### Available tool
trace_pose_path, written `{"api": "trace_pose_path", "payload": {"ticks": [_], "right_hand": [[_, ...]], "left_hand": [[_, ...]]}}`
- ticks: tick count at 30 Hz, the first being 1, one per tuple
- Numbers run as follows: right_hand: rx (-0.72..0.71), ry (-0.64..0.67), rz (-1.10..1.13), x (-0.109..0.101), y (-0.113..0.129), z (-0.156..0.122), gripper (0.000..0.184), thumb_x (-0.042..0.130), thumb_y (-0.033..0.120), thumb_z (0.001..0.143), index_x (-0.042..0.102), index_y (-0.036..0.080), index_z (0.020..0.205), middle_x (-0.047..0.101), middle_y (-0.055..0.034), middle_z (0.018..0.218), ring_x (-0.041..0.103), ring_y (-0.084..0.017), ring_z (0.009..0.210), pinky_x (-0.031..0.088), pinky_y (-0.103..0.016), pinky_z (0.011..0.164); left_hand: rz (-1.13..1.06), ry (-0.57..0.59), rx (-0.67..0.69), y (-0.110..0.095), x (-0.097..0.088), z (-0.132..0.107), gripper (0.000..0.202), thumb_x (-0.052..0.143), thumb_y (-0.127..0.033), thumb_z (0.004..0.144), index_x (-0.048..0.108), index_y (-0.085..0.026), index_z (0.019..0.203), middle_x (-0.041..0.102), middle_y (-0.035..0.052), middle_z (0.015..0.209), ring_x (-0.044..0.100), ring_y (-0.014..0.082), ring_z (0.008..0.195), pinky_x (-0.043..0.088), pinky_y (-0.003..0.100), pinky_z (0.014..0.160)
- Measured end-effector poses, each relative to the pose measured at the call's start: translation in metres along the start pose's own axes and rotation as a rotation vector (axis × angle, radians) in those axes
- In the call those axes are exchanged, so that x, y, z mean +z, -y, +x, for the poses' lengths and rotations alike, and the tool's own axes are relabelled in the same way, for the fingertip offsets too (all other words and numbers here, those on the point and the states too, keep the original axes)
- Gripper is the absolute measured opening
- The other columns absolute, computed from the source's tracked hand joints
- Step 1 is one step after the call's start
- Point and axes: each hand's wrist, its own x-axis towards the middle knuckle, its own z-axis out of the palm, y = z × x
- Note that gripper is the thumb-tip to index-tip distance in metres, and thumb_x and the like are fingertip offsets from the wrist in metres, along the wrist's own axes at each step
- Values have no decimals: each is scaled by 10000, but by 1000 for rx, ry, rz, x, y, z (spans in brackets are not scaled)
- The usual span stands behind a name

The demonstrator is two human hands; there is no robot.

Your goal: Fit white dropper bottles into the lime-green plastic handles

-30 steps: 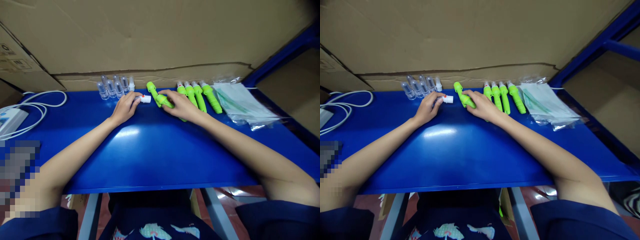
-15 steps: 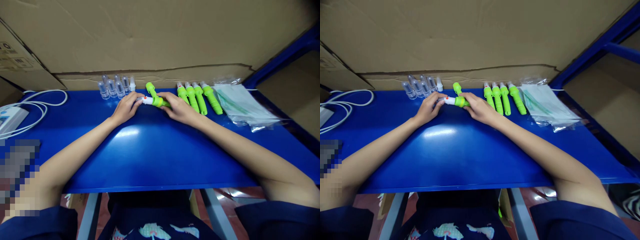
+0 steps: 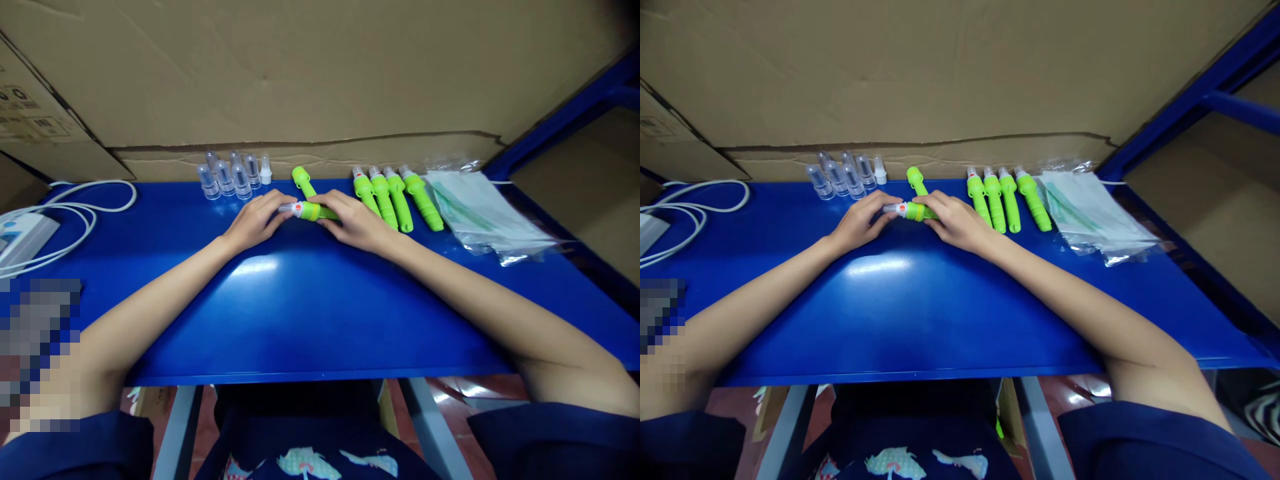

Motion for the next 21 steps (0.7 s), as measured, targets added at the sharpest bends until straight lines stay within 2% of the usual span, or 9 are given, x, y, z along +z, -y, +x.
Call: {"api": "trace_pose_path", "payload": {"ticks": [5,9,12,14,15,16,17,20,21], "right_hand": [[-33,14,28,2,2,-1,525,509,223,989,478,201,1513,612,-163,1297,647,-291,1128,549,-479,992],[-80,53,55,4,2,-1,527,476,234,1011,471,265,1537,484,-155,1517,522,-306,1393,486,-527,1128],[-80,33,53,5,1,0,541,475,255,1007,452,260,1547,421,-151,1590,424,-322,1489,446,-565,1173],[-38,-8,37,4,0,1,557,477,279,1002,437,238,1556,443,-170,1563,438,-343,1470,443,-590,1168],[-6,-30,24,3,-2,2,567,480,291,998,430,230,1560,461,-178,1543,451,-356,1452,438,-606,1165],[28,-51,8,2,-3,2,577,482,302,995,424,223,1564,477,-183,1525,462,-367,1435,430,-621,1163],[62,-70,-11,0,-5,3,584,481,312,995,417,217,1568,488,-188,1511,470,-376,1422,420,-634,1163],[162,-100,-65,-5,-13,4,589,456,336,1009,400,205,1580,498,-205,1498,471,-388,1409,405,-649,1152],[196,-105,-81,-7,-15,4,589,447,341,1015,392,209,1586,500,-209,1497,472,-390,1407,406,-653,1143]], "left_hand": [[-58,-38,-15,6,6,-4,374,499,-377,1057,564,-163,1357,696,140,1247,693,236,1127,553,357,963],[-76,-16,-82,9,7,-2,411,480,-410,1060,531,-182,1399,684,143,1286,682,245,1154,546,377,978],[-26,-35,-114,-14,-4,9,440,452,-496,1061,556,-229,1394,666,133,1331,608,299,1296,479,494,1086],[-13,-25,-217,-47,-15,19,418,432,-542,1054,616,-296,1338,621,100,1400,494,330,1429,415,595,1140],[-51,25,-249,-68,-20,21,390,424,-551,1050,654,-335,1277,613,68,1410,472,328,1451,399,631,1142],[-143,80,-214,-91,-25,22,371,408,-550,1047,690,-361,1196,630,38,1381,494,311,1433,412,632,1131],[-313,188,-122,-114,-28,19,366,400,-531,1044,716,-361,1115,665,27,1320,560,282,1366,451,586,1116],[-1021,794,200,-174,-33,-3,319,475,-469,1000,735,-301,923,760,54,1086,721,202,1054,579,348,993],[-1226,932,256,-188,-34,-13,331,460,-459,990,729,-285,907,759,74,1058,728,208,1031,595,334,954]]}}
